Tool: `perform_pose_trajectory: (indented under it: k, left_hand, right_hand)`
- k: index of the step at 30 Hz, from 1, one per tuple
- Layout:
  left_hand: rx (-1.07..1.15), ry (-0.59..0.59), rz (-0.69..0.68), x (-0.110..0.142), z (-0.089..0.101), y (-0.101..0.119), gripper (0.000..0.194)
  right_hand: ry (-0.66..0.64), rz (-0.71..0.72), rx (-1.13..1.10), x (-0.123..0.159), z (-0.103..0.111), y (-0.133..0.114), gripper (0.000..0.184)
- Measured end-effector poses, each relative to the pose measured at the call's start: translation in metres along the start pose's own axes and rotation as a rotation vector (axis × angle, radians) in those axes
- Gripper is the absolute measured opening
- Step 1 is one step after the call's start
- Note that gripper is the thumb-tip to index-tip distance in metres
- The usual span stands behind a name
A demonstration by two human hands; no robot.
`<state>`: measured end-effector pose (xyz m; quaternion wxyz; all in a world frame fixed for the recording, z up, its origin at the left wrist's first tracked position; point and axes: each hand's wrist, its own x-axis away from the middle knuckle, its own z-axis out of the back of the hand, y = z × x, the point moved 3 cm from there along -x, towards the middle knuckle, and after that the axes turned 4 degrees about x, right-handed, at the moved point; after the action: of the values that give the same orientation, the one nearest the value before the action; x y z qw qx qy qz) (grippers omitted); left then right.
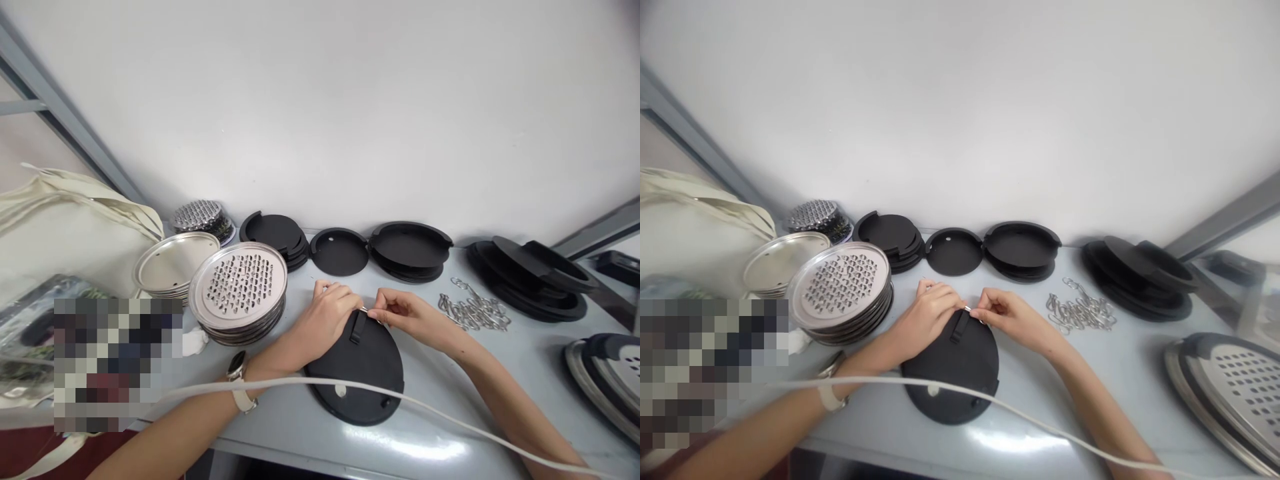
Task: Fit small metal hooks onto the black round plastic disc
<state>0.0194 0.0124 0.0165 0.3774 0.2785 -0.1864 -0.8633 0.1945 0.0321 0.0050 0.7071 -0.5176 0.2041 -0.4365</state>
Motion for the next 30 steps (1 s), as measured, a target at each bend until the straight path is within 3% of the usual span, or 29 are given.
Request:
perform_pose_trajectory:
  k: [11,21,28,30]
  left_hand:
    - [0.021,-0.021,-0.004,-0.001,-0.003,-0.001,0.021]
    - [-0.006,-0.031,0.010,0.000,-0.003,-0.002,0.019]
    - [-0.048,0.128,0.018,0.000,0.004,0.004,0.011]
    - [-0.060,0.112,0.016,0.001,0.004,0.008,0.010]
  right_hand:
    - [0.080,0.006,0.248,0.003,0.004,-0.006,0.030]
    - [0.035,0.007,0.243,0.003,0.001,-0.007,0.030]
    - [0.016,-0.003,0.219,0.002,0.000,-0.004,0.035]
    - [0.025,-0.006,0.223,0.002,0.000,-0.002,0.035]
